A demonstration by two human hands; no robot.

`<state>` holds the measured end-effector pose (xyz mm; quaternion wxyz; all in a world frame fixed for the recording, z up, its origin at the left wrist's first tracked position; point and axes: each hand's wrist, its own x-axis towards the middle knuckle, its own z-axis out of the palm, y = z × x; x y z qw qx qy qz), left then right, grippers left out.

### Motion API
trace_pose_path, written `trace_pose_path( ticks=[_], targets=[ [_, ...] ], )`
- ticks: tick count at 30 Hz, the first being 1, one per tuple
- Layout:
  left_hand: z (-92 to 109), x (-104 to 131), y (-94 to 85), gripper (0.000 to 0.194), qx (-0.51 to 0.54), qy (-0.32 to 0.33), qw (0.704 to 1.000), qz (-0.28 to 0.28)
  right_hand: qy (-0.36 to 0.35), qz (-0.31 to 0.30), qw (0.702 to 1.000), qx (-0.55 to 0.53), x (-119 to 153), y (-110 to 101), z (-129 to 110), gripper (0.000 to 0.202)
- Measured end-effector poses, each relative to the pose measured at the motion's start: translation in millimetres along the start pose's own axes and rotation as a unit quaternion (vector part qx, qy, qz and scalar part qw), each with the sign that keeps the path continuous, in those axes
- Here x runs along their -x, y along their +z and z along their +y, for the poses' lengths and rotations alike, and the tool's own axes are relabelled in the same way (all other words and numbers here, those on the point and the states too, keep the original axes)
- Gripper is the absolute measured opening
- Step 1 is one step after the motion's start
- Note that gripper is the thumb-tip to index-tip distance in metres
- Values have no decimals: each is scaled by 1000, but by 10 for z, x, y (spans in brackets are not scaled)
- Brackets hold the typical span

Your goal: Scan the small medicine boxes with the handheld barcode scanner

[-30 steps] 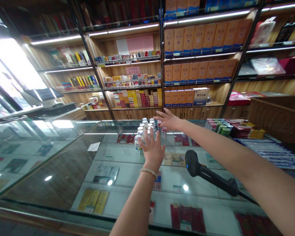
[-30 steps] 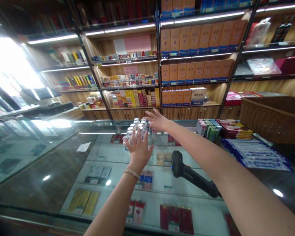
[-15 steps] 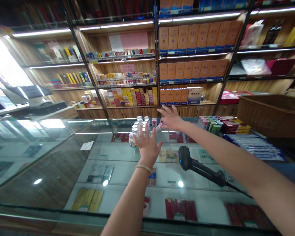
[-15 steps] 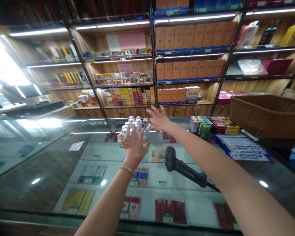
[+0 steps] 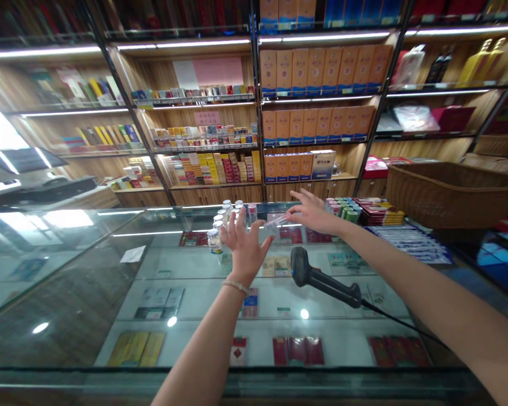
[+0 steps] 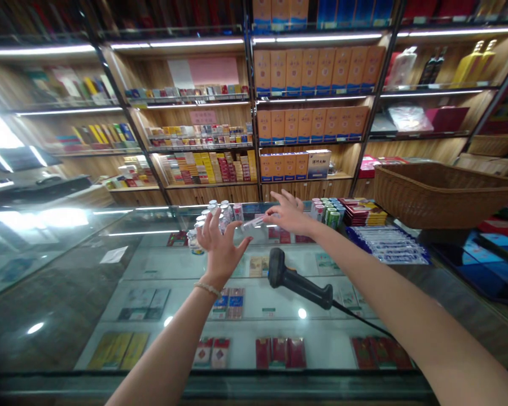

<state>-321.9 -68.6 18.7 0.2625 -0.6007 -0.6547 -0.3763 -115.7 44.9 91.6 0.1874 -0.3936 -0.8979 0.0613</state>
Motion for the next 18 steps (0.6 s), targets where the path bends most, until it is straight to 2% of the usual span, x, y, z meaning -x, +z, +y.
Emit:
trace_pose_path(
  ticks=[5, 11, 18],
  targets=[
    [52, 6, -20, 29, 14, 20, 1000, 15, 14, -23, 999, -34, 218, 39, 74, 49],
    [86, 23, -52, 21, 26, 56, 998, 18, 29, -36, 996, -71, 317, 75, 107, 52],
    [106, 30, -55, 17, 32, 68, 997, 20, 22, 1, 998, -58, 401, 170, 128, 57]
  ],
)
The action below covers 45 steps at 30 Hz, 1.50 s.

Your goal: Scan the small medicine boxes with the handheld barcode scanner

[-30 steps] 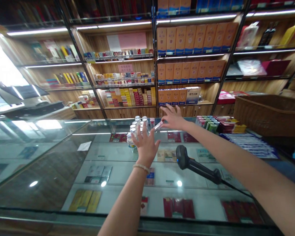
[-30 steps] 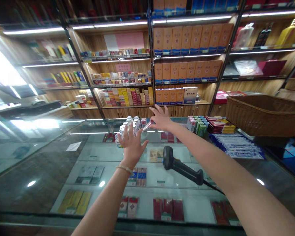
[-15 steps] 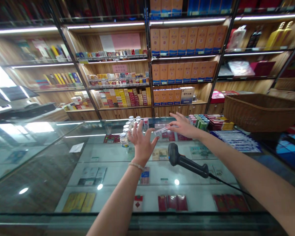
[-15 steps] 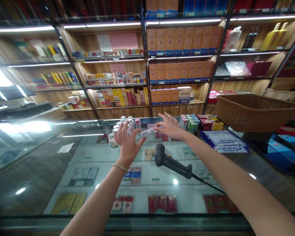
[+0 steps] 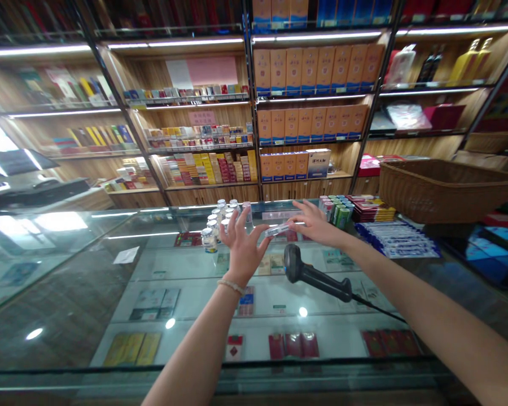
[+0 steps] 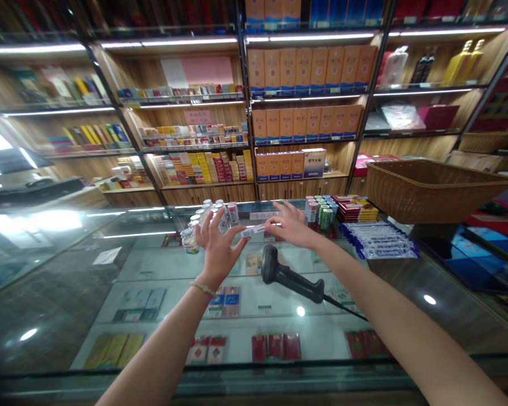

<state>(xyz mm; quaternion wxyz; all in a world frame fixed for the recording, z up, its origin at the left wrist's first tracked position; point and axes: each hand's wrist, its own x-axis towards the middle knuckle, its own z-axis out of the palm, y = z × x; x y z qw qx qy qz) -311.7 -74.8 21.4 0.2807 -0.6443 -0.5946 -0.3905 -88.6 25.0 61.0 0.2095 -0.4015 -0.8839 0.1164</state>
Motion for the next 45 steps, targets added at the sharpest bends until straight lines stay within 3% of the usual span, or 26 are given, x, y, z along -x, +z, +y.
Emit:
trace_pose_path(
  ticks=[9, 13, 22, 32, 45],
  targets=[
    [3, 12, -15, 18, 5, 2, 1000, -19, 31, 37, 994, 94, 162, 124, -81, 58],
    [-14, 15, -2, 17, 3, -2, 1000, -14, 55, 66, 988, 131, 411, 218, -161, 78],
    [-5, 19, 43, 16, 3, -24, 999, -23, 71, -30, 990, 120, 916, 415, -291, 116],
    [-19, 30, 56, 15, -5, -20, 1000, -10, 86, -19, 988, 129, 1015, 610, -404, 107],
    [-10, 41, 38, 16, 1, -39, 999, -26, 83, -42, 989, 116, 1043, 513, -464, 56]
  ],
)
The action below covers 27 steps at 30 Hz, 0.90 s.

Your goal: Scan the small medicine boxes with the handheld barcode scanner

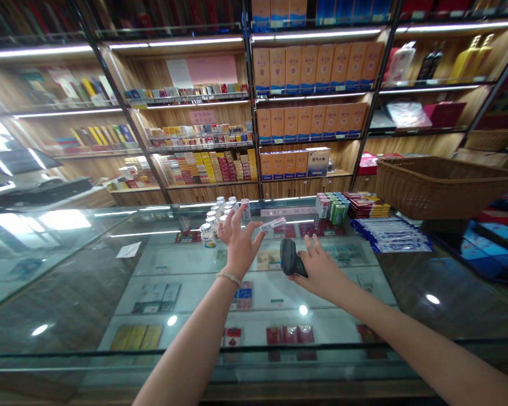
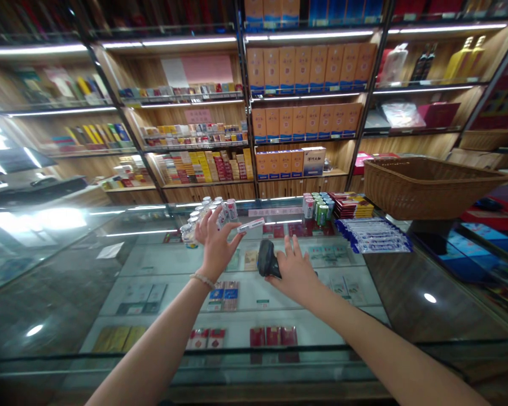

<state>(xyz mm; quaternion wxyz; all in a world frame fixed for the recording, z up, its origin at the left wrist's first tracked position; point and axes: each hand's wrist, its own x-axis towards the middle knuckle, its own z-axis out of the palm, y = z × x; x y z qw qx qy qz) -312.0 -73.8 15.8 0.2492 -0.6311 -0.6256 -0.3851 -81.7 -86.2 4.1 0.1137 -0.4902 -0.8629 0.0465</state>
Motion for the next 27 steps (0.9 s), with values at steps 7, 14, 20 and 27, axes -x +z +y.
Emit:
trace_pose_path(
  ticks=[7, 14, 20, 27],
  targets=[
    [-64, 18, 59, 15, 15, 11, 1000, 19, -26, -6, 999, -18, -37, -50, 21, 43],
    [-121, 16, 97, 16, 20, 8, 999, 46, 4, 62, 996, -65, 11, -290, 65, 46],
    [-147, 11, 107, 16, 10, 5, 998, 66, -21, -1, 966, -257, 64, -477, 126, 42],
    [-166, 16, 101, 16, 2, 10, 998, 63, -24, -108, 905, -412, 120, -483, 96, 44]
  ],
)
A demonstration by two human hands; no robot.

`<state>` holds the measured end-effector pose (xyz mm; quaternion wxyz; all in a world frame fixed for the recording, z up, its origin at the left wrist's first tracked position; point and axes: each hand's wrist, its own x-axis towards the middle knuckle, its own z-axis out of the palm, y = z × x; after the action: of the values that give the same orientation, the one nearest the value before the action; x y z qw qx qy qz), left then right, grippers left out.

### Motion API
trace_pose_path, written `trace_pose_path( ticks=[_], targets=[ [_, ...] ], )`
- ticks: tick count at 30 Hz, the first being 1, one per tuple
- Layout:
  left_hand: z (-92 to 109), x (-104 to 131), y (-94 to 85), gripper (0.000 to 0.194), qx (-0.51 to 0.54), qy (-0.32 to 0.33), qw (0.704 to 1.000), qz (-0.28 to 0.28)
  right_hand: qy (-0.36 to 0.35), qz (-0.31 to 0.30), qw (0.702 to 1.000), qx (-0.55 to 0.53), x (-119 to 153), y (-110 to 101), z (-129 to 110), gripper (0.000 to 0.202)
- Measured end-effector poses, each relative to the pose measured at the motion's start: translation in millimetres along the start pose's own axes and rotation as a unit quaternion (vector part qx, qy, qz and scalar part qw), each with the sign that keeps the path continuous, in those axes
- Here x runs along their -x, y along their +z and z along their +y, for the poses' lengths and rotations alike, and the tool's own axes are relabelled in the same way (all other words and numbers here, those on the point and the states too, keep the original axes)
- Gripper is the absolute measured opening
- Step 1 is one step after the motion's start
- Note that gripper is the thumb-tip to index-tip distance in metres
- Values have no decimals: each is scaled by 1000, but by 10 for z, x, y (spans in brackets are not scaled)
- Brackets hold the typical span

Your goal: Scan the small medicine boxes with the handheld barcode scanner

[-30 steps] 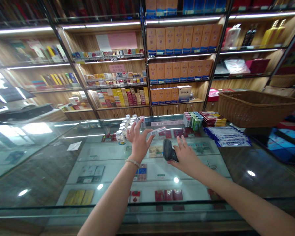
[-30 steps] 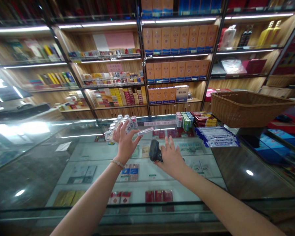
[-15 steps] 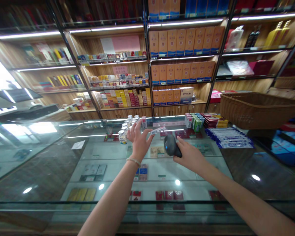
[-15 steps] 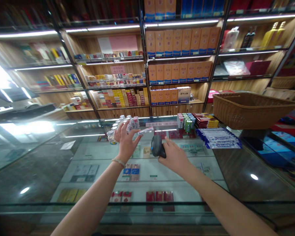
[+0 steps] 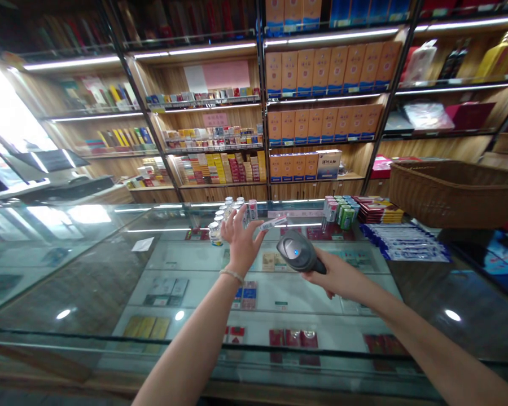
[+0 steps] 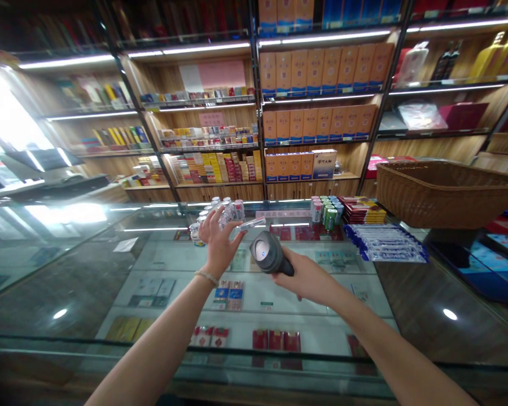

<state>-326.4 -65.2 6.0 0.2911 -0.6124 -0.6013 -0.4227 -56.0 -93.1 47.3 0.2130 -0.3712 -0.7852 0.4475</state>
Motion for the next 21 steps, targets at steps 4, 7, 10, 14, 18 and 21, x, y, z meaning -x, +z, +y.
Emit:
trace_pose_path(
  ticks=[4, 7, 10, 14, 18, 21],
  targets=[
    [2, 2, 1, 16, -4, 5, 1000, 6, 2, 17, 1000, -16, 8, 78, -25, 36],
    [-3, 6, 8, 16, -5, 10, 1000, 9, -4, 31, 999, -19, 18, 109, -52, 35],
    [-11, 7, 13, 18, -2, 10, 1000, 3, 2, 40, 999, -17, 24, 110, -95, 35],
    [-10, -1, 13, 18, 1, 7, 1000, 3, 18, 44, 999, -16, 18, 108, -135, 36],
    [-7, -8, 25, 16, -1, 11, 1000, 10, 18, 53, 998, 0, 16, 114, -144, 32],
    [-11, -4, 50, 15, -8, 9, 1000, 20, 28, 57, 998, 21, 22, 115, -154, 26]
  ],
)
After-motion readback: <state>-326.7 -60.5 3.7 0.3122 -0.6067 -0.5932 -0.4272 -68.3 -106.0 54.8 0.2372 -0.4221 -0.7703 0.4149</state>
